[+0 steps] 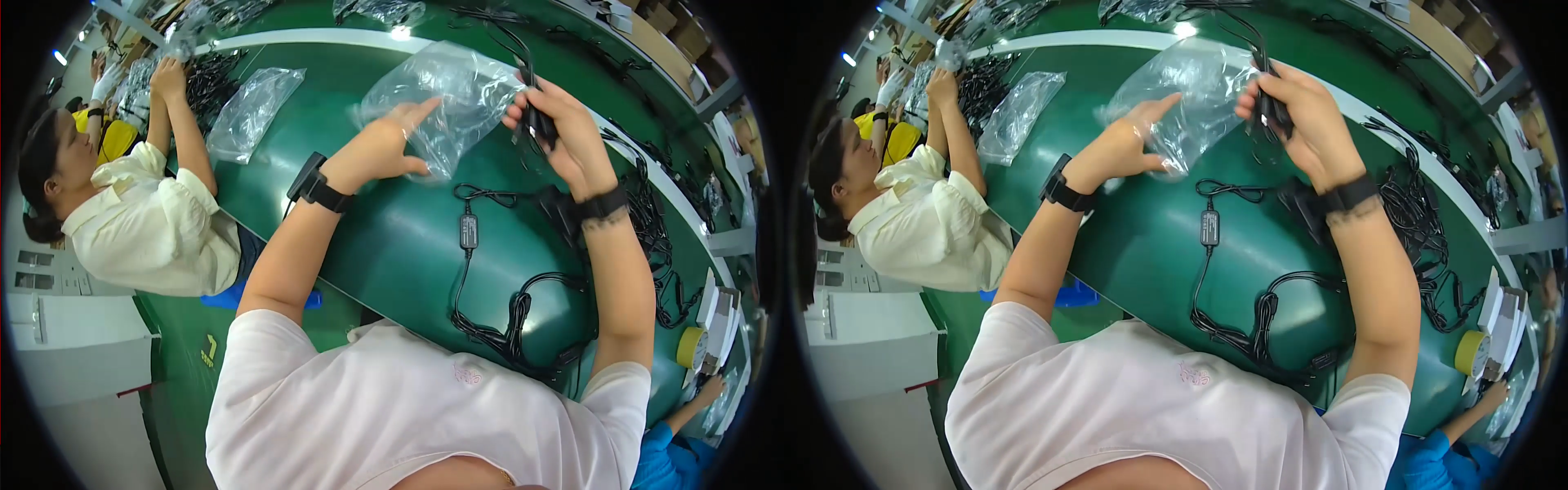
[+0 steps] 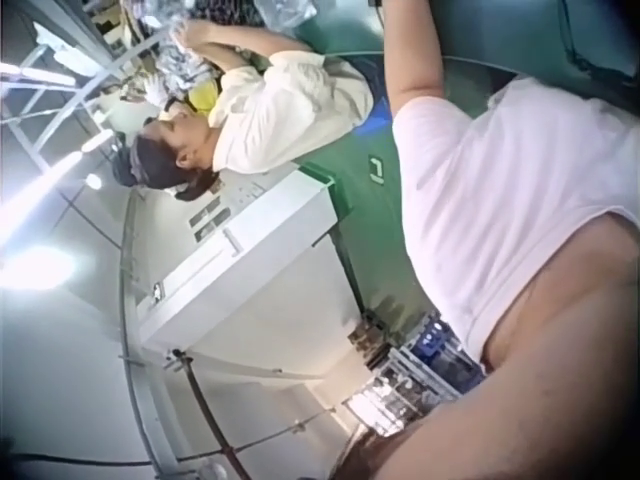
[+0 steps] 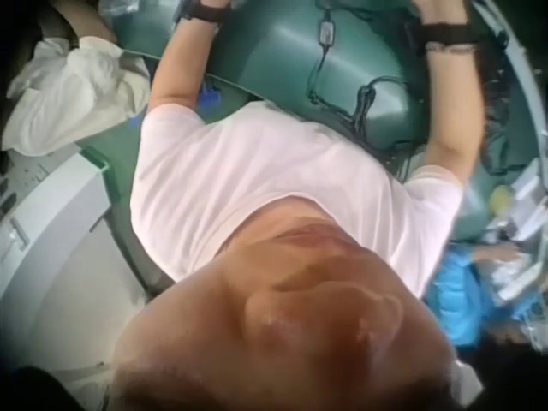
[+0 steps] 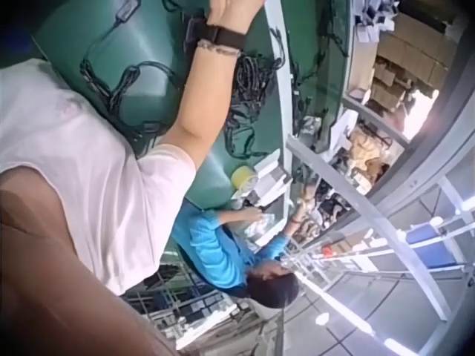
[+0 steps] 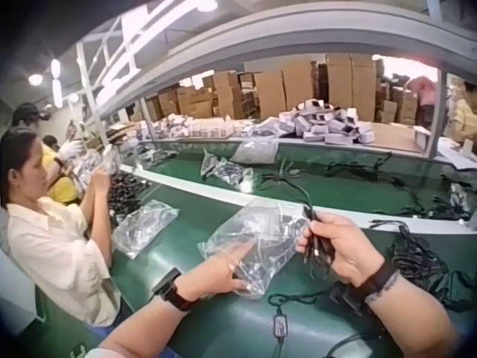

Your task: The person packages power cables by hand, coiling each cable and sliding it into a plastic bag before setting it aside on the assembly line.

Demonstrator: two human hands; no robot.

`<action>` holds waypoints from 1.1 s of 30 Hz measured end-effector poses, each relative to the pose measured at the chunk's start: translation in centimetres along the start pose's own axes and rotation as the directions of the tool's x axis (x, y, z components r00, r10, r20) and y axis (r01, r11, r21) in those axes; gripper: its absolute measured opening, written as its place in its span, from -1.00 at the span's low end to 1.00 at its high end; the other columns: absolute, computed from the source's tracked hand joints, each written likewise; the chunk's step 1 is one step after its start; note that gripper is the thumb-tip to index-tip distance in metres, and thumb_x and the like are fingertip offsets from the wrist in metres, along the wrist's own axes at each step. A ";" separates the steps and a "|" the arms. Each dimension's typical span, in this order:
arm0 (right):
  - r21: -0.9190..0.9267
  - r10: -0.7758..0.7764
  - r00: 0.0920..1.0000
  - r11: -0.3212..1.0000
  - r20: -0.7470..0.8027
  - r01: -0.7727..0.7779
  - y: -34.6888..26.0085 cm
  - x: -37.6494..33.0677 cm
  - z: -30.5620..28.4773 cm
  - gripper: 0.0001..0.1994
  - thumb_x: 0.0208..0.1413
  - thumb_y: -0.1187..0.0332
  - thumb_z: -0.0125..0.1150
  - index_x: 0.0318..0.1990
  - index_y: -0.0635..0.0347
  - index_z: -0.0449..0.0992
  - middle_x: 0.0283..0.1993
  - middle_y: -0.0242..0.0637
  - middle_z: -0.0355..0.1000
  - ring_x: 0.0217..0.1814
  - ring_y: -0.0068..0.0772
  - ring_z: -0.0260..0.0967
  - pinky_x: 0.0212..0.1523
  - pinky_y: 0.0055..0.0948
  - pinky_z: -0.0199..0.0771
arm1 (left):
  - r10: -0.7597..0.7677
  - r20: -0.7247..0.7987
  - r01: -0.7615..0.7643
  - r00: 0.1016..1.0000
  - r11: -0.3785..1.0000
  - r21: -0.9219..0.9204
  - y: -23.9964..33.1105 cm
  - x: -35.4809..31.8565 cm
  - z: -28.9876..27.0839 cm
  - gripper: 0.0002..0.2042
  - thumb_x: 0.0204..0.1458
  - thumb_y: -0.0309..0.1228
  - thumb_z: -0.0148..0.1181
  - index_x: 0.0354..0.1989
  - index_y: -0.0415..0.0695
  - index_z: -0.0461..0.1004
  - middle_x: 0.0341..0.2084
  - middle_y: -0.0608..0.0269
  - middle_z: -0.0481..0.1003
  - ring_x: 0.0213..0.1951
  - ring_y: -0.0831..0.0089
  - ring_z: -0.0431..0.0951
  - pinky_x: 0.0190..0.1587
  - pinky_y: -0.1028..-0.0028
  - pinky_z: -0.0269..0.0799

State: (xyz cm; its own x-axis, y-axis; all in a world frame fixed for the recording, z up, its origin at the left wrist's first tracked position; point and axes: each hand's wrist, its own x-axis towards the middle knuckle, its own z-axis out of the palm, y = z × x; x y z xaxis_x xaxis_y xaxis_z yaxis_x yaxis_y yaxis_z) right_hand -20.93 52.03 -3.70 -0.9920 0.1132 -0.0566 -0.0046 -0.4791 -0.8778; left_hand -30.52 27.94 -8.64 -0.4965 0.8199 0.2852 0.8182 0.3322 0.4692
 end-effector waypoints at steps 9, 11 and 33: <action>-0.041 0.240 0.968 0.969 -0.078 -0.244 5.6 8.5 -2.7 -0.88 0.07 0.51 -0.07 -0.29 0.43 0.31 -0.39 -0.17 0.37 -0.40 -0.33 0.41 -0.33 -0.44 0.52 | -0.123 -0.136 0.131 0.983 0.990 0.053 -1.7 3.2 3.9 -0.55 -0.12 -0.32 0.17 0.02 -0.04 0.30 -0.17 0.01 0.35 -0.13 0.10 0.39 -0.09 0.30 0.32; -0.039 0.224 0.970 0.973 -0.095 -0.229 5.7 8.3 -2.6 -0.88 0.07 0.51 -0.06 -0.28 0.42 0.31 -0.38 -0.16 0.37 -0.39 -0.32 0.42 -0.33 -0.43 0.52 | -0.095 -0.179 0.112 0.979 0.990 0.086 -1.7 3.8 5.0 -0.63 -0.11 -0.35 0.14 -0.06 -0.04 0.36 -0.23 0.03 0.38 -0.16 0.10 0.40 -0.13 0.30 0.33; 0.043 0.024 0.991 0.999 0.131 -0.030 3.3 6.2 -3.6 -0.74 0.10 0.47 -0.05 -0.08 0.42 0.23 -0.39 -0.26 0.33 -0.36 -0.40 0.36 -0.17 -0.38 0.47 | -0.348 -0.535 -0.231 0.770 0.629 -0.742 7.2 -4.7 -12.2 -0.84 0.10 -0.42 -0.08 -0.22 -0.24 0.28 -0.49 0.16 0.44 -0.45 0.49 0.42 -0.39 0.54 0.34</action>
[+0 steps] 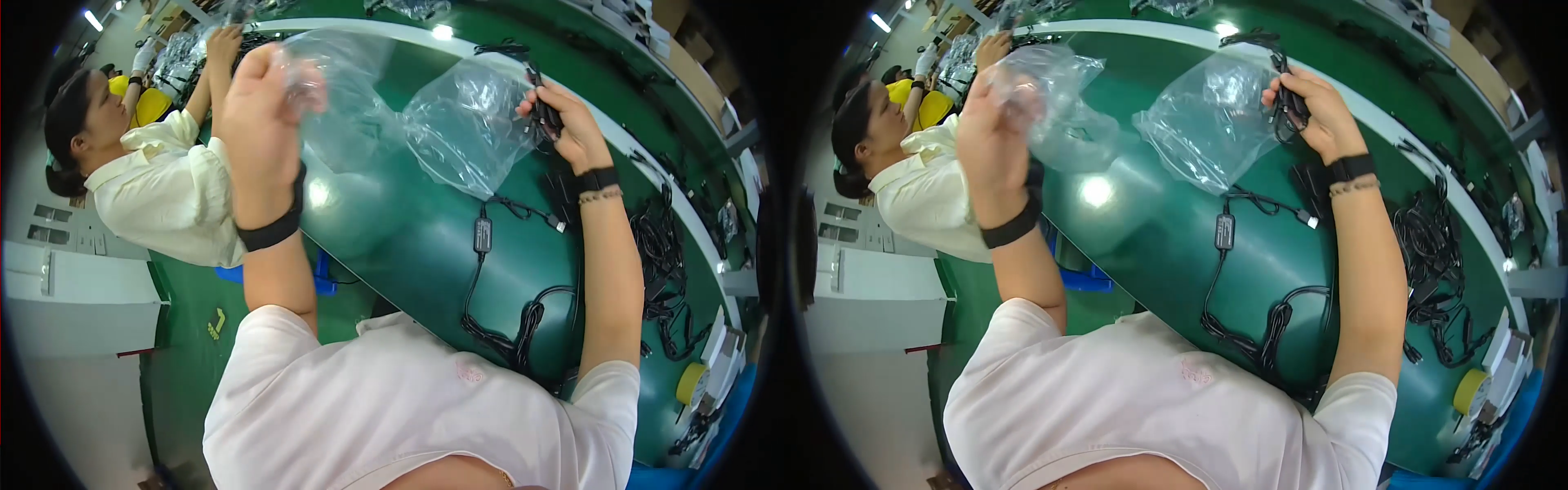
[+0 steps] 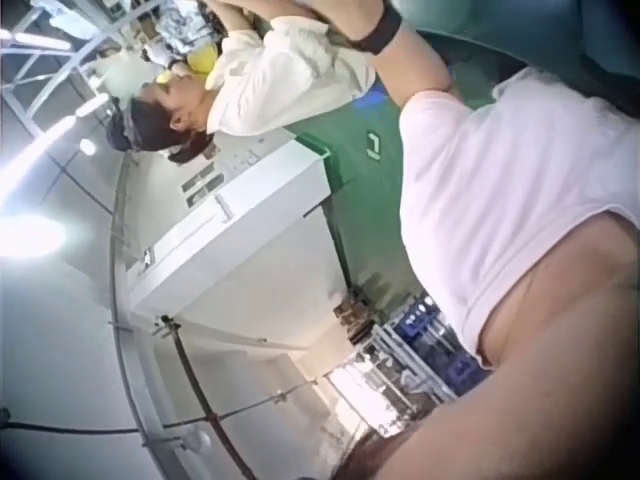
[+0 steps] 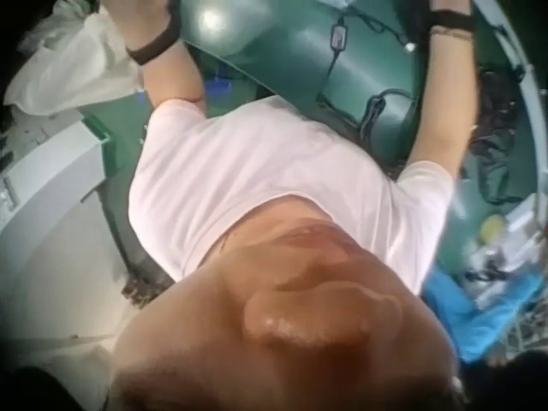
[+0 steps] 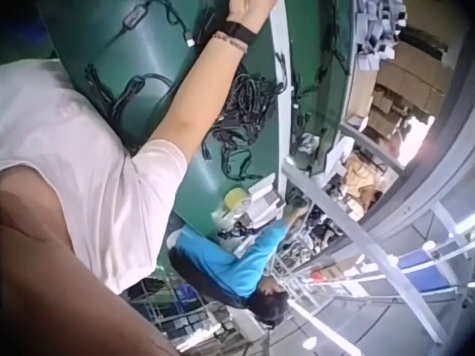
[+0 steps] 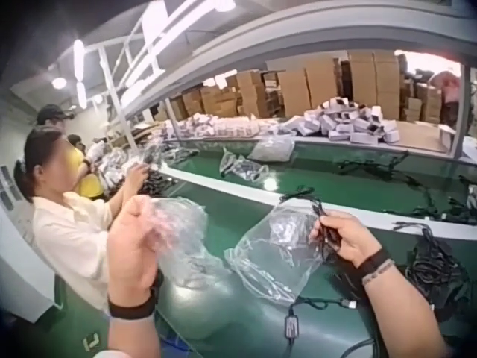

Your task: The person packages power cables by hand, coiling each cable and sliding it into a plastic bag before setting it aside on the assembly line.

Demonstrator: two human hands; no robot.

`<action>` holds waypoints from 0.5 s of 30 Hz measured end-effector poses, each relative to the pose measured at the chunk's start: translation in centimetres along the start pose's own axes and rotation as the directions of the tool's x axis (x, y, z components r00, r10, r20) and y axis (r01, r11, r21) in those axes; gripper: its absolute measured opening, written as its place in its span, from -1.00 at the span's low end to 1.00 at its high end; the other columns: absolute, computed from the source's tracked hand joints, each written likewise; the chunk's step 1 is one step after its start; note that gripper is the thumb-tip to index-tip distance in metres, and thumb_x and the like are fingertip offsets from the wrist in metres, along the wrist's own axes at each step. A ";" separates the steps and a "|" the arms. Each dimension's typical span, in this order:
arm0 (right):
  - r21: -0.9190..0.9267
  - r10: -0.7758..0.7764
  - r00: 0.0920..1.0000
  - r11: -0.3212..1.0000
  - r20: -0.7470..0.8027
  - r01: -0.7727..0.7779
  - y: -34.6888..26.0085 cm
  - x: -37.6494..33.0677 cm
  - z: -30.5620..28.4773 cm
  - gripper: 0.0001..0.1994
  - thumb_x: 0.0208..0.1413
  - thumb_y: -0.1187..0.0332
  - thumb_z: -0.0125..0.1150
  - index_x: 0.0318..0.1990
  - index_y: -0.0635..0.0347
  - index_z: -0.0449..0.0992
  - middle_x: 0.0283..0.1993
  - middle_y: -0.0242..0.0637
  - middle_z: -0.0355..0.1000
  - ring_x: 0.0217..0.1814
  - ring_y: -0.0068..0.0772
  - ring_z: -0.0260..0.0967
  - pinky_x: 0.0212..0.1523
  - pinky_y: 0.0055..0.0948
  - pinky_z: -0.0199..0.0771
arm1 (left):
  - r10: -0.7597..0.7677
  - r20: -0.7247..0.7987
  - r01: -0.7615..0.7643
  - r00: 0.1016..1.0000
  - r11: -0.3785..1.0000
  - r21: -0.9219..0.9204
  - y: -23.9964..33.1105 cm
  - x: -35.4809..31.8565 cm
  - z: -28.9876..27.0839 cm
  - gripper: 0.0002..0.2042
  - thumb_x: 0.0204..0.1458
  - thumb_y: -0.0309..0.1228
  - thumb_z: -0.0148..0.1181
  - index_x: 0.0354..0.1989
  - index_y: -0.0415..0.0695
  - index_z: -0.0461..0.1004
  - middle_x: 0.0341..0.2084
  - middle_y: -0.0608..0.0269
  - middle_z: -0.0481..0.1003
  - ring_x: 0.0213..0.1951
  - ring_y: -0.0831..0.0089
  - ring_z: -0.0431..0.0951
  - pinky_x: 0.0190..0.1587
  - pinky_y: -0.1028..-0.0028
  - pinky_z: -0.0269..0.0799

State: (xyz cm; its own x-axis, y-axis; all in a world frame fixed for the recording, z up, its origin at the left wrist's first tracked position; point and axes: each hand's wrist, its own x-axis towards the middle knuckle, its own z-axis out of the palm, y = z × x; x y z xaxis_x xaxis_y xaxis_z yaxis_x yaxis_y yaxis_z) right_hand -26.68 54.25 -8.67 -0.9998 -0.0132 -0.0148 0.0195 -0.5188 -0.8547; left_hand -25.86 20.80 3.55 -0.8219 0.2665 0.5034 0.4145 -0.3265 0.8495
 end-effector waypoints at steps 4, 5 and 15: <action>0.148 -0.205 0.950 0.974 0.236 0.173 -5.1 -3.7 4.5 -0.61 0.14 0.42 -0.12 0.11 0.37 0.10 -0.41 -0.38 0.22 -0.33 -0.50 0.29 0.08 -0.17 0.29 | 0.083 -0.067 -0.078 0.994 0.994 0.080 -3.4 1.8 4.6 -0.87 0.07 -0.50 -0.05 -0.23 -0.25 0.26 -0.54 0.24 0.41 -0.54 0.57 0.37 -0.47 0.60 0.32; 0.175 -0.246 0.938 0.963 0.245 0.207 -5.7 -4.5 5.1 -0.60 0.14 0.41 -0.12 0.12 0.35 0.09 -0.41 -0.39 0.20 -0.33 -0.51 0.28 0.11 -0.12 0.26 | -0.001 -0.075 -0.001 0.997 1.000 -0.025 -4.1 2.0 5.8 -0.83 0.07 -0.51 -0.06 -0.18 -0.27 0.24 -0.55 0.26 0.40 -0.54 0.58 0.37 -0.47 0.59 0.32; 0.038 -0.342 0.927 0.940 0.154 0.340 -4.5 -6.6 9.0 -0.64 0.09 0.46 -0.06 0.07 0.35 0.23 -0.41 -0.32 0.29 -0.34 -0.48 0.28 -0.24 -0.56 0.29 | -0.382 0.172 0.414 0.908 0.756 -0.507 -6.9 3.2 11.9 -0.83 0.09 -0.41 -0.03 -0.20 -0.22 0.30 -0.48 0.28 0.40 -0.46 0.54 0.39 -0.37 0.54 0.33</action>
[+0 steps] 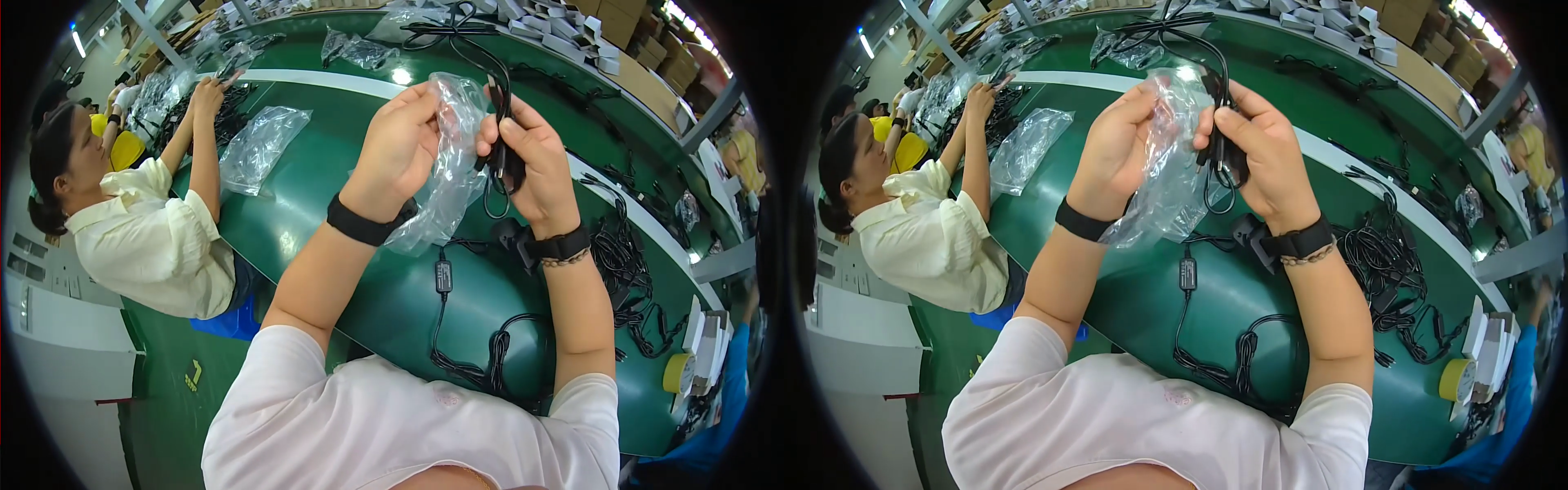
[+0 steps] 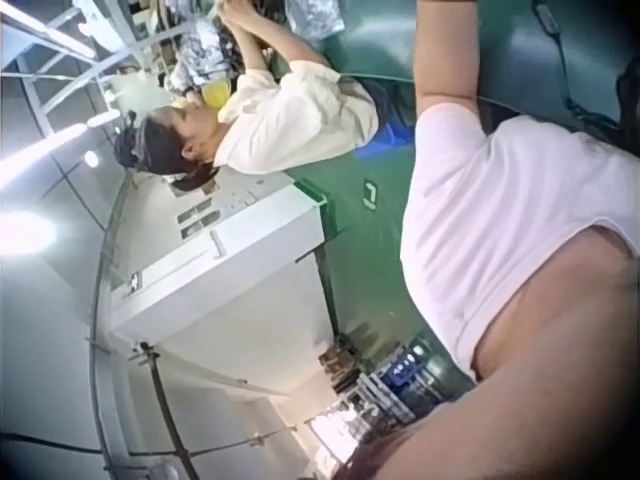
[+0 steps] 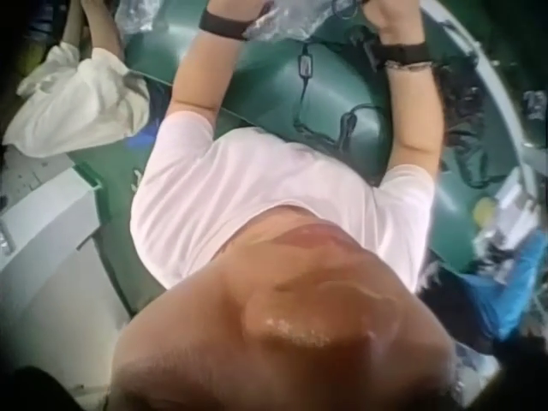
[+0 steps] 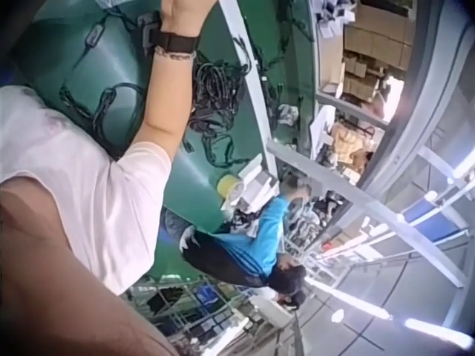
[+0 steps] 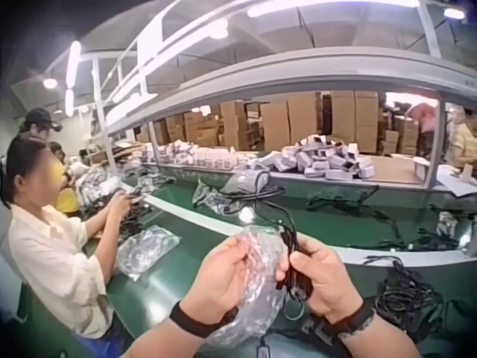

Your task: The person packages power cables by hand, coiling each cable and sliding it into a plastic bag before setting it aside on the assembly line.

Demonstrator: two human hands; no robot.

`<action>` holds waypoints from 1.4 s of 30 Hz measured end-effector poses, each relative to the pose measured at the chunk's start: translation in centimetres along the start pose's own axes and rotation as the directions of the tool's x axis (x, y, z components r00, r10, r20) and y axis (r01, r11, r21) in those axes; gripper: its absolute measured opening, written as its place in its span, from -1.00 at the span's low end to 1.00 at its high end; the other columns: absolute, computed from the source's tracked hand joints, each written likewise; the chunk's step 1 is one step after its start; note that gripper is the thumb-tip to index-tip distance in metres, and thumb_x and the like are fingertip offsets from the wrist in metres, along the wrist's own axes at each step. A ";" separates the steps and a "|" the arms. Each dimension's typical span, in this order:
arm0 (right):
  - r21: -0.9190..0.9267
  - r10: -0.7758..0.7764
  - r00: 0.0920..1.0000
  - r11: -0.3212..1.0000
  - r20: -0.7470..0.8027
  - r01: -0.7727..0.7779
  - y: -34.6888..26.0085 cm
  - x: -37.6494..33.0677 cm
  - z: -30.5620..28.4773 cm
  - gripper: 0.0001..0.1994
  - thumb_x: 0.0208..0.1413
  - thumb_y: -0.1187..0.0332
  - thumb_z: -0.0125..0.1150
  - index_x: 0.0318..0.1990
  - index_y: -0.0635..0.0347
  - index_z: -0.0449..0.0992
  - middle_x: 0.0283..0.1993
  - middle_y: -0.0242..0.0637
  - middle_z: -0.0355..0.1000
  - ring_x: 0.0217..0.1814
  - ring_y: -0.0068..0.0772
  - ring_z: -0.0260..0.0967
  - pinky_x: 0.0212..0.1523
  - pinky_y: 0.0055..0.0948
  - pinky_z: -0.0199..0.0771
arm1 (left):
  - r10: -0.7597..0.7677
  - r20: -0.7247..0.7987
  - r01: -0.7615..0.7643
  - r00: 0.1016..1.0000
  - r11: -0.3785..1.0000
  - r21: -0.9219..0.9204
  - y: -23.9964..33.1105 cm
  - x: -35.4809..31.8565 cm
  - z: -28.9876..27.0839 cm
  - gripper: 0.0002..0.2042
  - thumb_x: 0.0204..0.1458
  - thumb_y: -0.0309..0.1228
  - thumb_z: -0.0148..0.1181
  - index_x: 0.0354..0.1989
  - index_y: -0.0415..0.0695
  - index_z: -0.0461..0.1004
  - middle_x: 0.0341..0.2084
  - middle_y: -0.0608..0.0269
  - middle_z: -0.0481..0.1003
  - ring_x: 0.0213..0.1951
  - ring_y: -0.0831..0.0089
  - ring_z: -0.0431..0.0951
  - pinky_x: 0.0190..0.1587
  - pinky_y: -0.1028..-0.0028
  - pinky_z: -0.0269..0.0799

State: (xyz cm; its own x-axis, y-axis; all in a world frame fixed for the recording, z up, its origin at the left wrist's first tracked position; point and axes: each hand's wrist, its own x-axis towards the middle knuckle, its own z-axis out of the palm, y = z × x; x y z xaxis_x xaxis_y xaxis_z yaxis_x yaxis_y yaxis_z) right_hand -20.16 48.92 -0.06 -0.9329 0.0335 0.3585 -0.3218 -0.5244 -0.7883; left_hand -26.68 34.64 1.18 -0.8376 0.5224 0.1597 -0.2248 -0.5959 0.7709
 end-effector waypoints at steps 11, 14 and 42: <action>-0.225 -0.139 0.926 0.972 -0.351 0.061 -3.1 1.3 -5.9 -0.79 0.11 0.46 -0.07 -0.13 0.36 0.33 -0.33 -0.27 0.38 -0.31 -0.48 0.38 -0.32 -0.59 0.41 | 0.153 0.674 -0.687 0.723 0.261 0.678 -1.2 -1.6 -4.5 -0.34 -0.32 -0.56 0.27 0.07 -0.13 0.15 -0.02 0.12 0.25 -0.08 0.27 0.33 -0.05 0.38 0.26; -0.175 -0.131 0.930 0.982 -0.344 0.074 -2.7 1.3 -6.1 -0.80 0.11 0.47 -0.06 -0.14 0.38 0.33 -0.33 -0.25 0.38 -0.31 -0.46 0.38 -0.27 -0.56 0.43 | 0.305 0.763 -0.808 0.570 0.040 0.588 -2.3 -1.3 -4.0 -0.43 -0.34 -0.60 0.25 -0.02 -0.06 0.29 -0.14 0.10 0.30 -0.12 0.21 0.34 -0.14 0.37 0.31; -0.925 -0.209 0.973 0.342 0.097 0.165 -4.2 -1.1 -0.4 -0.66 0.04 0.53 0.03 0.02 0.37 0.32 -0.35 -0.31 0.38 -0.30 -0.53 0.30 -0.22 -0.57 0.30 | 0.000 -0.062 0.056 0.998 0.406 0.912 8.5 3.4 -1.7 -0.85 -0.27 -0.46 0.18 -0.55 -0.32 0.49 -0.76 0.22 0.40 -0.72 0.58 0.34 -0.70 0.58 0.22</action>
State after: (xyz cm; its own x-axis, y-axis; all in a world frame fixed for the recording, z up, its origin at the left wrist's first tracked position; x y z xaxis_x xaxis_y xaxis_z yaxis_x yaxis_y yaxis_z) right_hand -17.82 51.41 2.60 -0.8252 0.0596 0.5617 -0.4139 0.6129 -0.6731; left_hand -32.24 30.36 7.21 -0.8666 0.4840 0.1212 0.3157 0.3437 0.8844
